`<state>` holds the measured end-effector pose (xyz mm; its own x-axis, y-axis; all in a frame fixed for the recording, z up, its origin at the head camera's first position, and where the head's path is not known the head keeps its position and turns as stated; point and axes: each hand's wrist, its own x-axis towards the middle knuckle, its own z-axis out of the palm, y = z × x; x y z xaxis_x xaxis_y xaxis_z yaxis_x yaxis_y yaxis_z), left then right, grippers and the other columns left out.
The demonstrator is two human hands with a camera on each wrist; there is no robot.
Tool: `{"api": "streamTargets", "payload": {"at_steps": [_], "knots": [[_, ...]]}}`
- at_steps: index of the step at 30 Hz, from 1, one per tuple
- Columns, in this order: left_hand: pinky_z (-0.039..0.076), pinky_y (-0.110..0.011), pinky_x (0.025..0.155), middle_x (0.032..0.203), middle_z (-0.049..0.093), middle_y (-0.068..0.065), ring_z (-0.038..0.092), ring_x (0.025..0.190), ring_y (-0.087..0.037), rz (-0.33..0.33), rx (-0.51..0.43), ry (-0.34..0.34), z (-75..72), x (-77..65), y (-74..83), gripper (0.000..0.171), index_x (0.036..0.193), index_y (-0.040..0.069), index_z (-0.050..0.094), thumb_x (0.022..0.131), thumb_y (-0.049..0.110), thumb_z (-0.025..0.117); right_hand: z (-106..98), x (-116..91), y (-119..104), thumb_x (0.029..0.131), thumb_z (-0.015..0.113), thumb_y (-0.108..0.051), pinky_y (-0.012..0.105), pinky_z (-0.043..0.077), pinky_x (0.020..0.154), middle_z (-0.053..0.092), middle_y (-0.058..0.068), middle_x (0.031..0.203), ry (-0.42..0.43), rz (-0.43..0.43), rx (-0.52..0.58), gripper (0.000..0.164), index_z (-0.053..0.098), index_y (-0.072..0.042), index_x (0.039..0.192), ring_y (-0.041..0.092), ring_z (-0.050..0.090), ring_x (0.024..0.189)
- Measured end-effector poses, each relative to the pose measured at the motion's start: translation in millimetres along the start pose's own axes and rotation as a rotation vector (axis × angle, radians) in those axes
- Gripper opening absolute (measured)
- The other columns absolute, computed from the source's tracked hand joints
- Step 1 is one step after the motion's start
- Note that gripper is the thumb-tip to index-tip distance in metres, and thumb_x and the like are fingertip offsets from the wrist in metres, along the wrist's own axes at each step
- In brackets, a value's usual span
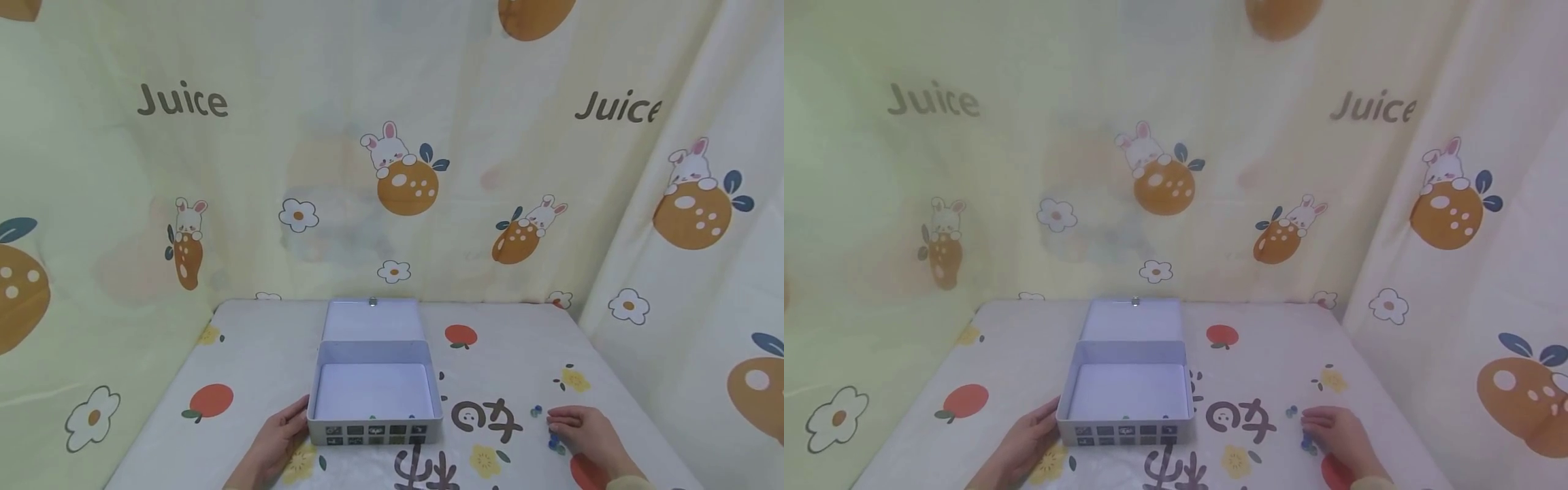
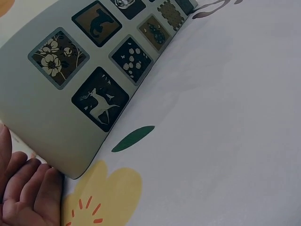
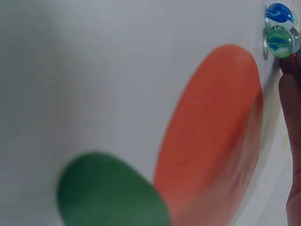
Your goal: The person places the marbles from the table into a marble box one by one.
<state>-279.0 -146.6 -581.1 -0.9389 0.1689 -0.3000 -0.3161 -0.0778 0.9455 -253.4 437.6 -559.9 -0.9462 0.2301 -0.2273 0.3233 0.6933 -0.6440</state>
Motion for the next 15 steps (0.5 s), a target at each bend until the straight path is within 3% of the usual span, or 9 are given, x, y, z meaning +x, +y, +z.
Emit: {"api": "streamTargets", "payload": {"at_steps": [10,15], "knots": [[0.031,-0.054,0.125,0.166,0.02,-0.027,0.019,0.154,-0.044,-0.027,-0.028,-0.006,-0.3,0.0,2.7,0.063,0.158,-0.005,0.026,0.107,0.021,0.053,-1,-1,-4,0.088,0.08,-0.019,0.05,0.063,0.087,0.079,0.013,0.103,0.009,0.019,0.031,0.037,0.072,0.002,0.118,0.031,0.075,0.1],[0.031,-0.054,0.125,0.166,0.019,-0.027,0.019,0.154,-0.044,-0.02,-0.028,-0.004,1.3,-0.1,3.7,0.063,0.158,-0.005,0.025,0.107,0.021,0.052,-16,-1,-9,0.092,0.076,-0.018,0.043,0.065,0.086,0.079,0.014,0.11,0.024,-0.013,0.138,0.042,0.067,0.005,0.127,0.027,0.076,0.103]]}}
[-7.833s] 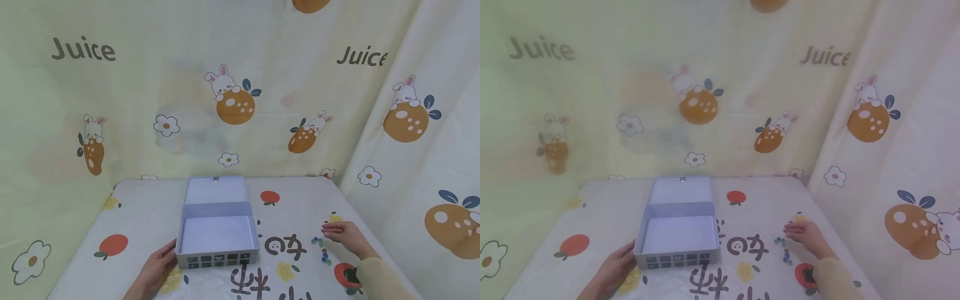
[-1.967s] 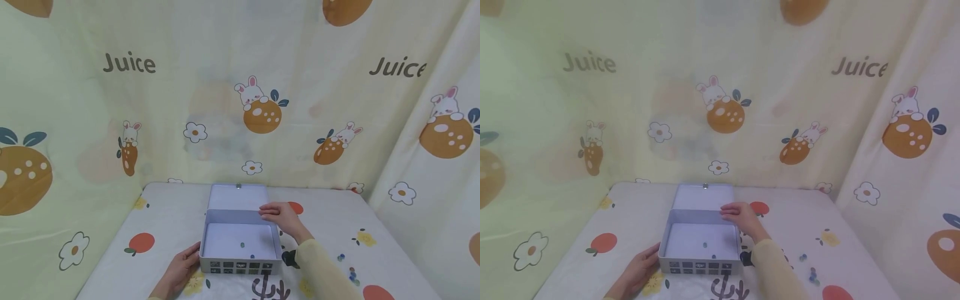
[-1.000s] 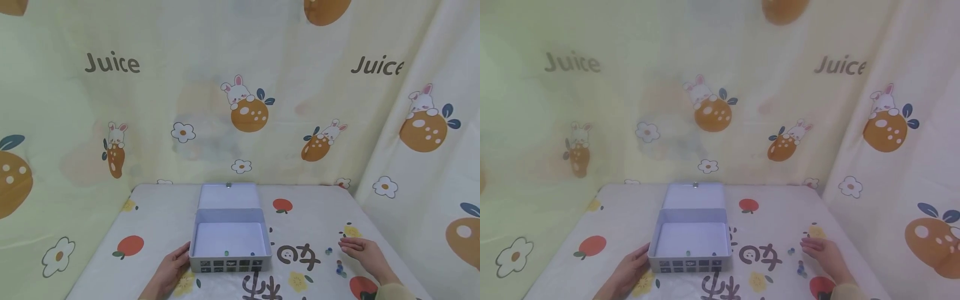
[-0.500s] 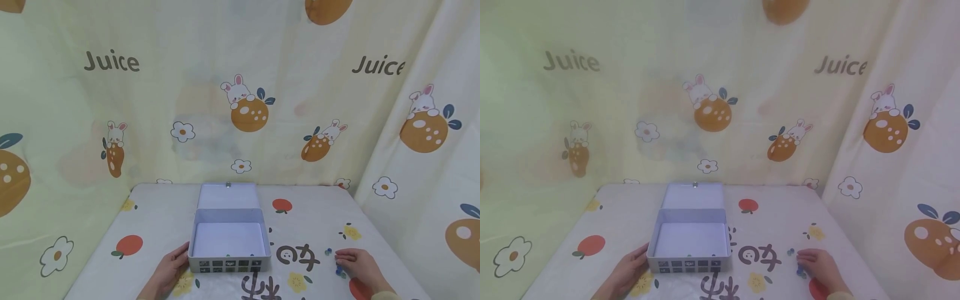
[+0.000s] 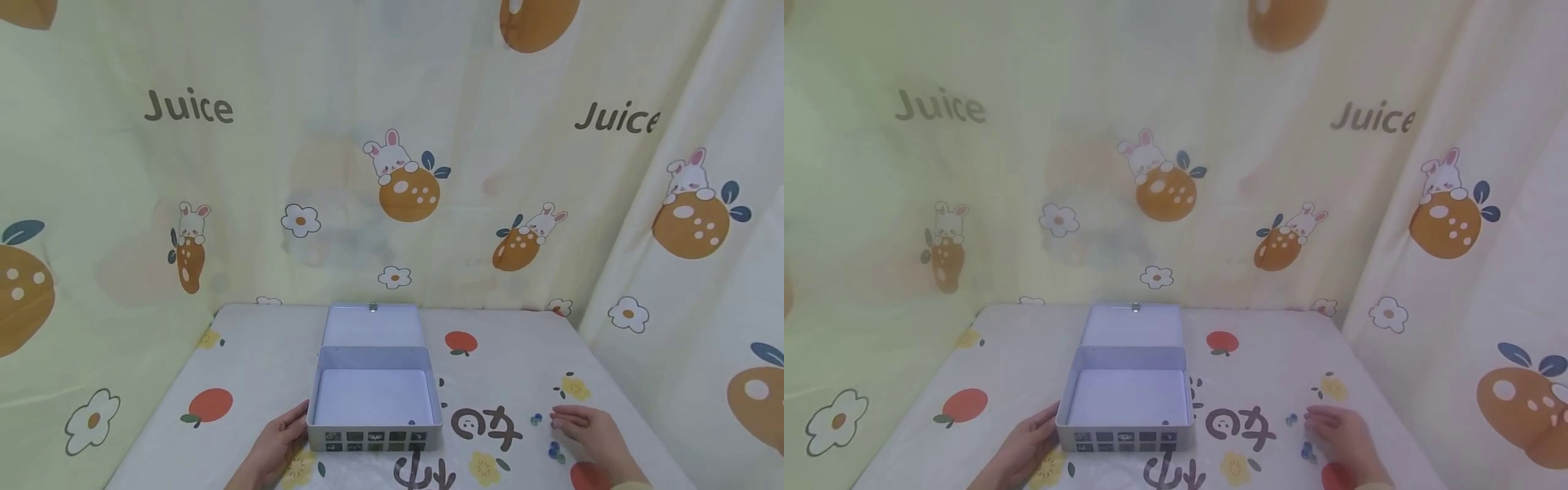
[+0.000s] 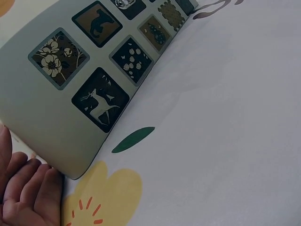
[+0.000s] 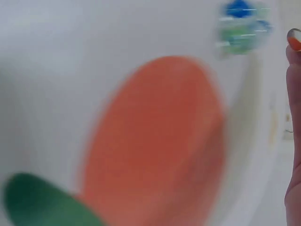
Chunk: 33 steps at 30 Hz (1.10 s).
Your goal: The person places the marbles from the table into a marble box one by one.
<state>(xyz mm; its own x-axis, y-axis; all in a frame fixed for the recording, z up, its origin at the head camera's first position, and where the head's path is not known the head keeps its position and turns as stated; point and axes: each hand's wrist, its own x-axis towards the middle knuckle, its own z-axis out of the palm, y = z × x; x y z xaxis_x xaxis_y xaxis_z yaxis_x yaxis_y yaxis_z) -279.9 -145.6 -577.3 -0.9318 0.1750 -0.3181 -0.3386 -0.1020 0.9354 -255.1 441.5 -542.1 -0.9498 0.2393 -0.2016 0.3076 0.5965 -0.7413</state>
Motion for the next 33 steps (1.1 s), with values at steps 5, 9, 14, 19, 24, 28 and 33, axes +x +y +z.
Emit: {"api": "streamTargets", "payload": {"at_steps": [5,9,14,19,24,28,33], "knots": [[0.032,-0.054,0.124,0.165,0.02,-0.026,0.02,0.154,-0.044,-0.011,0.005,0.013,-5.6,-1.3,1.8,0.061,0.158,-0.004,0.027,0.107,0.02,0.052,-10,1,-17,0.093,0.076,-0.025,0.032,0.066,0.087,0.075,0.016,0.122,-0.014,-0.093,0.124,0.056,0.06,0.008,0.136,0.007,0.076,0.096],[0.032,-0.055,0.124,0.165,0.021,-0.026,0.02,0.154,-0.044,-0.009,0.012,0.025,-10.9,-2.2,4.1,0.06,0.158,-0.003,0.028,0.107,0.019,0.052,4,4,-45,0.095,0.074,-0.023,0.027,0.065,0.086,0.074,0.017,0.123,-0.026,-0.196,0.148,0.054,0.059,0.009,0.135,-0.002,0.073,0.092],[0.031,-0.055,0.124,0.166,0.021,-0.027,0.02,0.154,-0.044,0.007,0.012,0.021,-12.5,-3.8,2.7,0.061,0.158,-0.004,0.027,0.108,0.019,0.052,50,10,-107,0.095,0.074,-0.019,0.026,0.065,0.088,0.075,0.018,0.12,-0.066,-0.318,0.177,0.044,0.065,0.005,0.13,0.007,0.075,0.098],[0.031,-0.054,0.125,0.166,0.019,-0.027,0.019,0.155,-0.045,0.017,-0.014,0.003,-6.2,-3.1,-2.8,0.063,0.158,-0.004,0.026,0.107,0.02,0.052,103,12,-174,0.094,0.074,-0.014,0.033,0.065,0.092,0.077,0.019,0.114,-0.136,-0.451,0.209,0.035,0.07,0.005,0.123,0.021,0.077,0.101],[0.031,-0.054,0.125,0.166,0.02,-0.026,0.02,0.155,-0.044,0.02,-0.017,0.002,1.5,-0.2,-6.3,0.06,0.158,-0.003,0.027,0.107,0.018,0.051,146,9,-225,0.093,0.075,-0.013,0.034,0.065,0.093,0.079,0.015,0.109,-0.219,-0.476,0.237,0.033,0.072,0.002,0.122,0.02,0.077,0.099],[0.032,-0.054,0.124,0.166,0.022,-0.025,0.021,0.155,-0.043,0.019,0.0,0.002,4.1,1.1,-6.7,0.06,0.158,-0.002,0.028,0.107,0.018,0.052,166,4,-247,0.092,0.076,-0.012,0.036,0.064,0.095,0.079,0.012,0.108,-0.253,-0.465,0.254,0.029,0.074,-0.002,0.119,0.019,0.077,0.099],[0.032,-0.053,0.124,0.166,0.023,-0.025,0.022,0.154,-0.043,0.029,0.01,-0.003,1.4,-0.7,-4.0,0.06,0.158,-0.002,0.029,0.107,0.019,0.053,175,3,-253,0.092,0.075,-0.01,0.037,0.063,0.096,0.08,0.011,0.107,-0.242,-0.446,0.257,0.026,0.075,-0.005,0.117,0.02,0.077,0.099]]}}
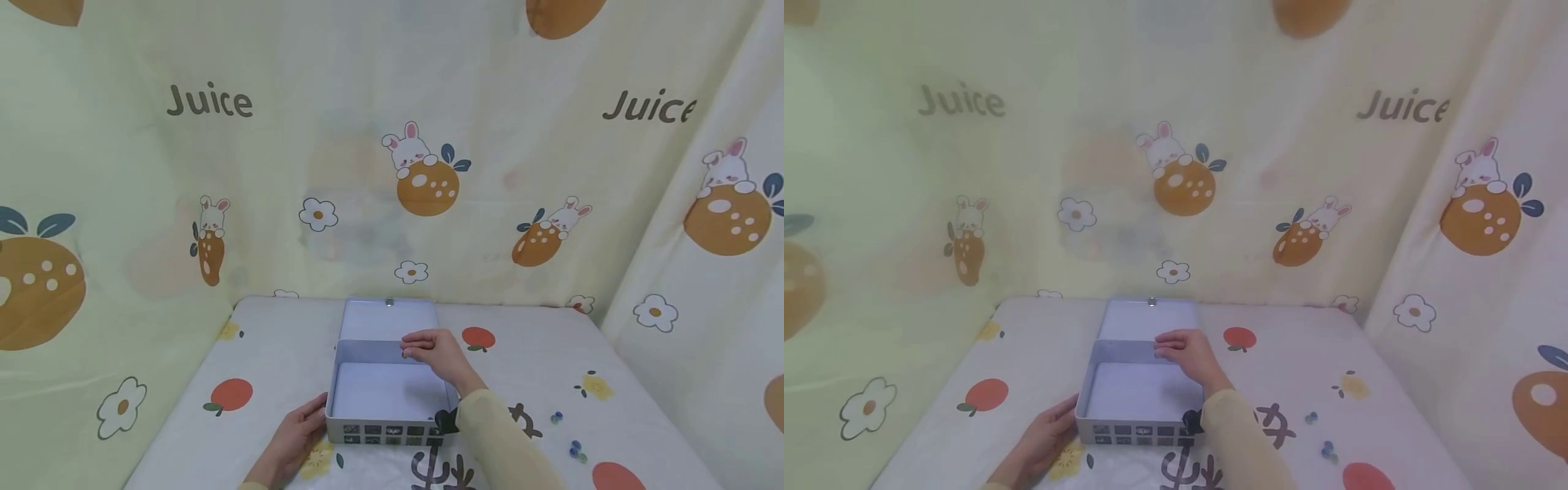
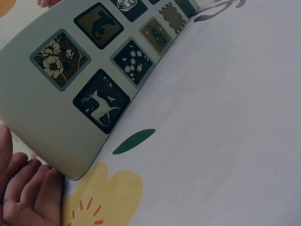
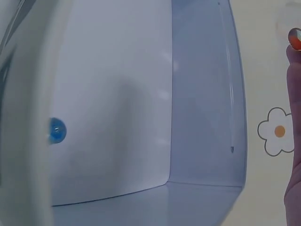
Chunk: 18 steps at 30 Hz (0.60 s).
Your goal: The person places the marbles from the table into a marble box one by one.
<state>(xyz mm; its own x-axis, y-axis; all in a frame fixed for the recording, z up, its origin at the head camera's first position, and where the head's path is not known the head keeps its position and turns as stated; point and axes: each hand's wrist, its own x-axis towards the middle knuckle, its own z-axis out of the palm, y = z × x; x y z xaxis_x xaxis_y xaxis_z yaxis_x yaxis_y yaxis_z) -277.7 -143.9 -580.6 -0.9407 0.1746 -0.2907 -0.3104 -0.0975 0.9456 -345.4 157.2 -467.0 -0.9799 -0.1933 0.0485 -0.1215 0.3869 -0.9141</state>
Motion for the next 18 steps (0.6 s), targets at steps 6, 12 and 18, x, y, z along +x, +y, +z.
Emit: {"api": "streamTargets", "payload": {"at_steps": [6,12,18], "knots": [[0.033,-0.053,0.123,0.166,0.023,-0.024,0.023,0.154,-0.043,-0.007,-0.009,0.009,1.5,-0.5,2.8,0.058,0.158,-0.002,0.03,0.107,0.017,0.053,-5,-3,2,0.093,0.074,-0.008,0.037,0.064,0.095,0.077,0.016,0.115,0.035,0.022,-0.009,0.029,0.074,-0.004,0.121,0.02,0.077,0.101],[0.033,-0.054,0.123,0.166,0.023,-0.025,0.023,0.154,-0.043,-0.022,-0.002,0.033,2.8,1.1,2.6,0.057,0.158,-0.002,0.029,0.107,0.014,0.051,-15,-8,5,0.091,0.076,-0.009,0.037,0.063,0.096,0.079,0.01,0.112,0.074,0.046,-0.011,0.028,0.075,-0.009,0.12,0.019,0.076,0.102],[0.034,-0.053,0.123,0.166,0.021,-0.025,0.022,0.154,-0.043,-0.024,-0.002,0.023,0.5,2.1,2.9,0.058,0.158,-0.002,0.027,0.108,0.014,0.05,-45,-19,18,0.092,0.075,-0.008,0.039,0.063,0.096,0.078,0.012,0.113,0.099,0.006,-0.048,0.029,0.075,-0.006,0.12,0.023,0.076,0.105]]}}
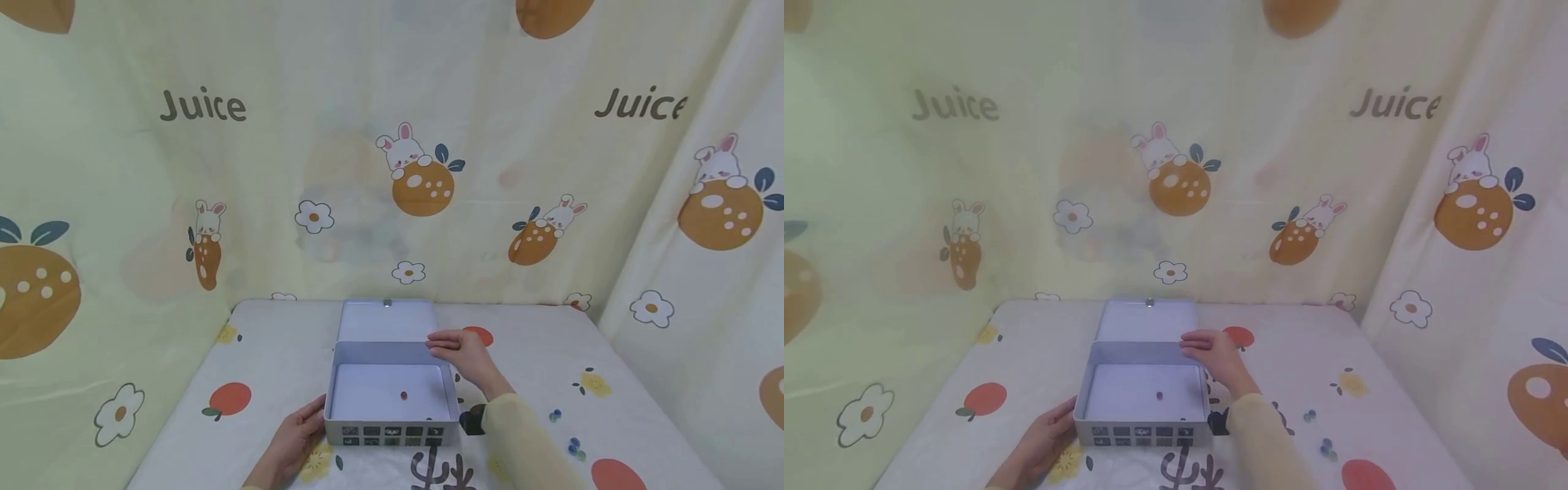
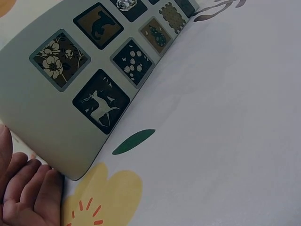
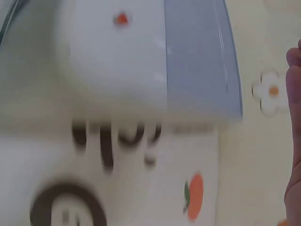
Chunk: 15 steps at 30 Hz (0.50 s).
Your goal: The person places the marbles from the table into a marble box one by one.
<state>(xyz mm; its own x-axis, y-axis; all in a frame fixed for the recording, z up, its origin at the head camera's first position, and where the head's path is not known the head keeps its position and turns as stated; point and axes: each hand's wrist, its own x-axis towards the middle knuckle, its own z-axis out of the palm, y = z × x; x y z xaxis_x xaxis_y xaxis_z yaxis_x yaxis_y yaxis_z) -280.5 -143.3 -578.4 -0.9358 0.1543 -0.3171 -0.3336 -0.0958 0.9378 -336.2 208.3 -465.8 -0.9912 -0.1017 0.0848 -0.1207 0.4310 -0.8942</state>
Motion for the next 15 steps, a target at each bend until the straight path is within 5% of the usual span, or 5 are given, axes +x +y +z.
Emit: {"api": "streamTargets", "payload": {"at_steps": [6,11,15], "knots": [[0.032,-0.054,0.124,0.167,0.02,-0.025,0.021,0.155,-0.043,0.017,0.007,-0.045,4.3,0.0,-5.5,0.059,0.159,-0.002,0.026,0.108,0.017,0.05,-80,-33,47,0.096,0.072,-0.02,0.043,0.061,0.1,0.075,0.014,0.122,0.043,0.01,-0.145,0.04,0.068,0.0,0.13,0.023,0.074,0.112],[0.031,-0.055,0.125,0.167,0.021,-0.025,0.022,0.155,-0.043,0.032,0.02,-0.031,2.8,-1.3,-5.7,0.06,0.159,-0.002,0.027,0.108,0.019,0.051,-149,-69,83,0.097,0.071,-0.032,0.03,0.063,0.094,0.074,0.015,0.126,0.088,0.118,-0.218,0.052,0.063,0.001,0.136,-0.001,0.072,0.101],[0.031,-0.055,0.124,0.166,0.025,-0.024,0.024,0.154,-0.043,0.02,0.035,0.01,1.7,-3.1,-4.6,0.057,0.158,0.0,0.03,0.108,0.018,0.05,-183,-87,101,0.098,0.071,-0.031,0.025,0.064,0.087,0.072,0.017,0.127,0.103,0.194,-0.227,0.056,0.059,0.005,0.138,-0.013,0.067,0.092]]}}
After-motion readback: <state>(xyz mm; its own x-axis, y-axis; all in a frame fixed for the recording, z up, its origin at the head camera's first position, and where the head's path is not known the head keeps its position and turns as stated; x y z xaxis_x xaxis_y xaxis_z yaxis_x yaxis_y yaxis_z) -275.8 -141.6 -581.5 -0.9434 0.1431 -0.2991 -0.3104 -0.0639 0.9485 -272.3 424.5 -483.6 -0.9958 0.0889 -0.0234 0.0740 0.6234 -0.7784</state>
